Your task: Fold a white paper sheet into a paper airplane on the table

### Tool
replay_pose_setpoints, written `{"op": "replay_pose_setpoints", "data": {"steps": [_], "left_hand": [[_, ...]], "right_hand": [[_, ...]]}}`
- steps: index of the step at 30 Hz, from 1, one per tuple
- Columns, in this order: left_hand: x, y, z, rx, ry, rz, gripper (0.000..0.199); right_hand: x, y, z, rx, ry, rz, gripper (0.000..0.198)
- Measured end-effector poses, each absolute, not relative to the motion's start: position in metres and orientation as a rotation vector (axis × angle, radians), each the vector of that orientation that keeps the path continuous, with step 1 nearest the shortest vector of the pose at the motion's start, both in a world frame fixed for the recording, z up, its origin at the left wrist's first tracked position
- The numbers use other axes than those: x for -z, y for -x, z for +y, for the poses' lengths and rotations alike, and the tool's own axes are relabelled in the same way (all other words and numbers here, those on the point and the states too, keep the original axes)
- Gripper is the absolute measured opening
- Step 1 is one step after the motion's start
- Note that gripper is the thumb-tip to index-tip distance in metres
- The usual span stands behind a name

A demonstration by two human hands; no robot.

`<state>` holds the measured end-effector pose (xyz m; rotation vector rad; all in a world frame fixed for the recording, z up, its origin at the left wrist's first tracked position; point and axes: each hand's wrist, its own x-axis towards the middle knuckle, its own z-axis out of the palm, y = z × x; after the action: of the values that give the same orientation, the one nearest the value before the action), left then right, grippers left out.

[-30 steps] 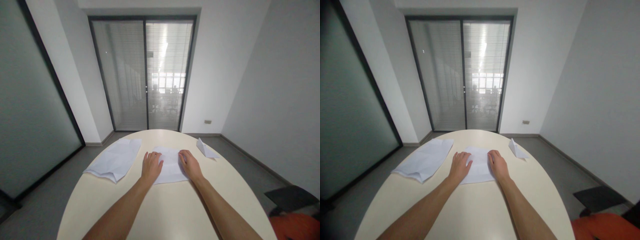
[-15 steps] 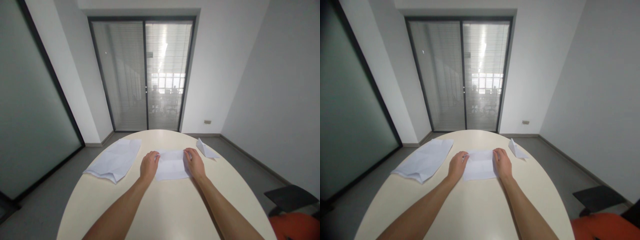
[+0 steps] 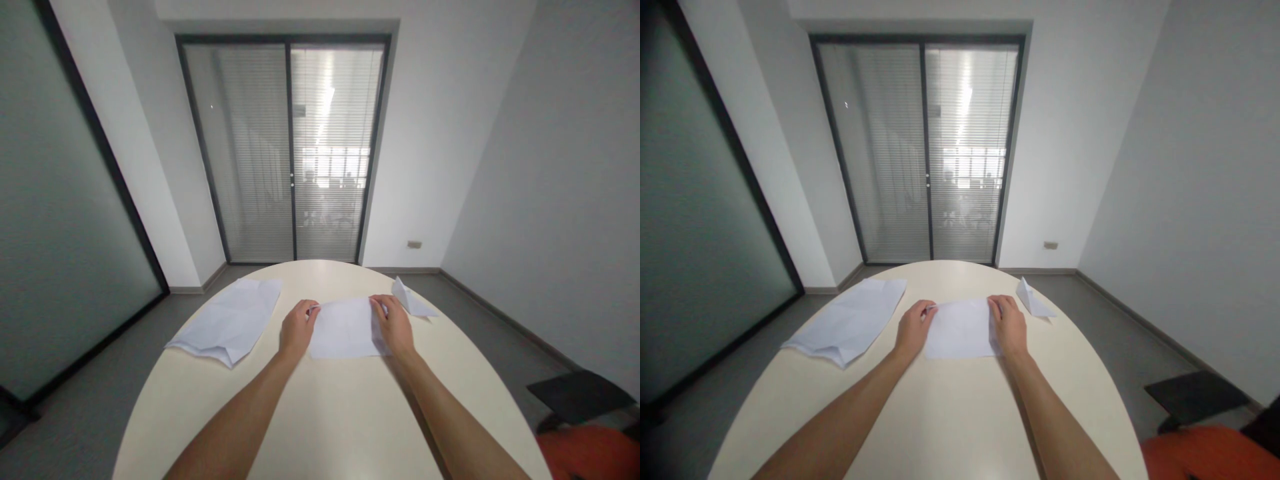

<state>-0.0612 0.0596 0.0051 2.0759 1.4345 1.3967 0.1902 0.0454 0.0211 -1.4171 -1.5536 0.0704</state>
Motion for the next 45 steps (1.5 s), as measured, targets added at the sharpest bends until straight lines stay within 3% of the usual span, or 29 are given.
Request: {"op": "replay_pose_setpoints", "data": {"steps": [6,11,17,24,31,38,45], "left_hand": [[0.004,0.066,0.07,-1.469,-1.928,1.246,0.021],[0.011,0.072,0.077,-1.512,-1.729,1.267,0.027],[0.013,0.068,0.078,-1.537,-1.594,1.138,0.03],[0.019,0.063,0.076,-1.443,-1.555,1.064,0.052],[0.016,0.065,0.074,-1.427,-1.707,1.296,0.041],[-0.002,0.058,0.056,-1.611,-2.145,1.341,0.047],[0.001,0.052,0.047,-1.185,-2.386,1.188,0.029]], "right_hand": [[-0.013,-0.2,0.054,-0.187,1.314,-1.488,0.038],[0.0,-0.202,0.062,-0.365,1.236,-1.384,0.051],[0.002,-0.206,0.066,-0.444,1.253,-1.334,0.044],[0.002,-0.205,0.067,-0.469,1.221,-1.242,0.049],[0.004,-0.205,0.066,-0.397,1.399,-1.266,0.047],[0.014,-0.209,0.069,-0.393,1.486,-1.332,0.044],[0.015,-0.21,0.069,-0.433,1.548,-1.32,0.052]]}}
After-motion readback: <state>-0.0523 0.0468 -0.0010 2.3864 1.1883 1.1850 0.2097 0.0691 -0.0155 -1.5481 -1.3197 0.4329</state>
